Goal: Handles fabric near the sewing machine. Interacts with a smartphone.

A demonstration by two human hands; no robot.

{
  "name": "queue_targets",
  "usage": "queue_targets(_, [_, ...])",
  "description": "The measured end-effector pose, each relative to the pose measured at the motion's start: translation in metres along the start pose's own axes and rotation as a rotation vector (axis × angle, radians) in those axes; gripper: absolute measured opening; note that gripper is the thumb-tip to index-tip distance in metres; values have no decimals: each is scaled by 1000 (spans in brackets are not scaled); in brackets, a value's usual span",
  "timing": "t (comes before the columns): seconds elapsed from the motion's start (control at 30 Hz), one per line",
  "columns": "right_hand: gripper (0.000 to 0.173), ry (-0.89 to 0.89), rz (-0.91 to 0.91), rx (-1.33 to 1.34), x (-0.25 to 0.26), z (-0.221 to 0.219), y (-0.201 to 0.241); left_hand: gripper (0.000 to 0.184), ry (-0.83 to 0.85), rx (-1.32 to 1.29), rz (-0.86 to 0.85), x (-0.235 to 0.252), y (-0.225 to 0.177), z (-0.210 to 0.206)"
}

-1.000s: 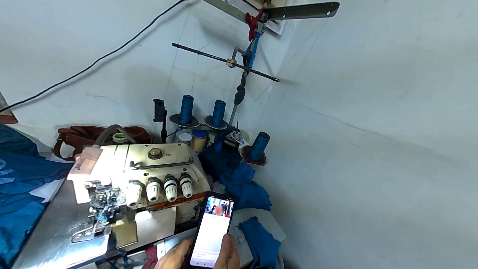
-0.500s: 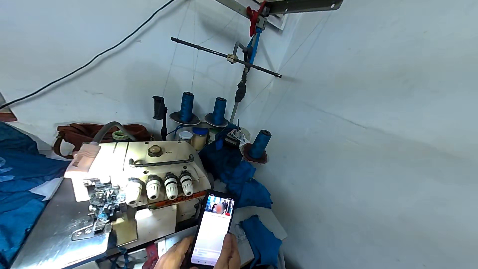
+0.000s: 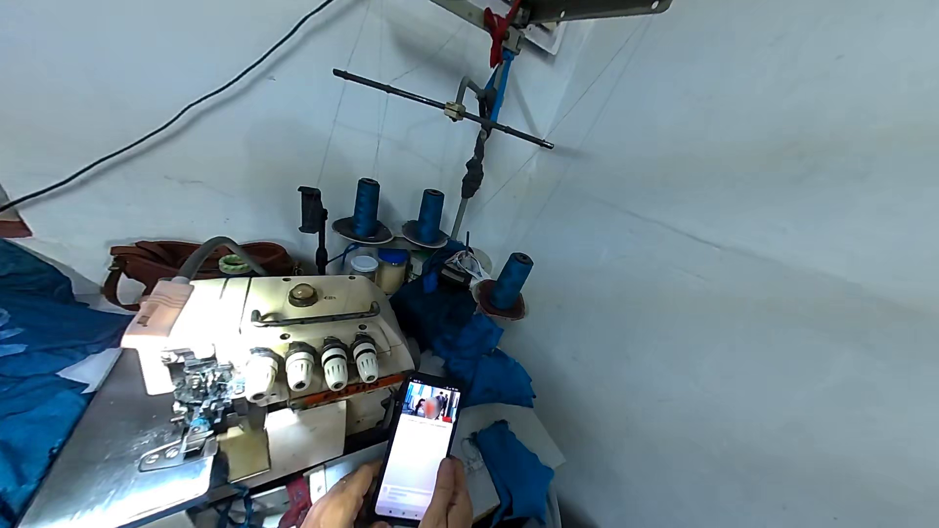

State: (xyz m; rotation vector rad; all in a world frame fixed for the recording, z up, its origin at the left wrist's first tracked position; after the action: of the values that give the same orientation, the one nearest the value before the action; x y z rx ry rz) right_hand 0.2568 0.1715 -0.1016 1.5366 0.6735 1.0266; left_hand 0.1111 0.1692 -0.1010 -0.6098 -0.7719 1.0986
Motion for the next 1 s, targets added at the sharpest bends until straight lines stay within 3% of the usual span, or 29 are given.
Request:
queue_targets(0.23, [33,3,3,-2,0,0,1,50,-3,-8,1,0,0,0])
queue_targets(0.5, [44,36,-397,211,31,0,15,47,18,-9,-16,2,1,0])
queue_targets(0.83, [39,8,-431,154,36,-7,23,46,29,-12,-5,2,1,0])
queue_targets(1.0, [46,1,-420,140,33,-6,21,48,31,-1,0,1,2,-1])
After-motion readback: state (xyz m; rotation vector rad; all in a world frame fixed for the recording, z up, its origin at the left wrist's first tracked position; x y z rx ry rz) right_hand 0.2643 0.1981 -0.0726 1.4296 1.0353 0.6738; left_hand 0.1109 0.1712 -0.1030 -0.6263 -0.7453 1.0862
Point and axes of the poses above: each hand's wrist, its own x-axis towards the middle knuckle, its own z-axis out of the back of the hand, y = z × x, the point moved 2 cm from there along x, towards the middle knuckle, and after that the axes turned 1 degree about -x, right-handed, at the moved point
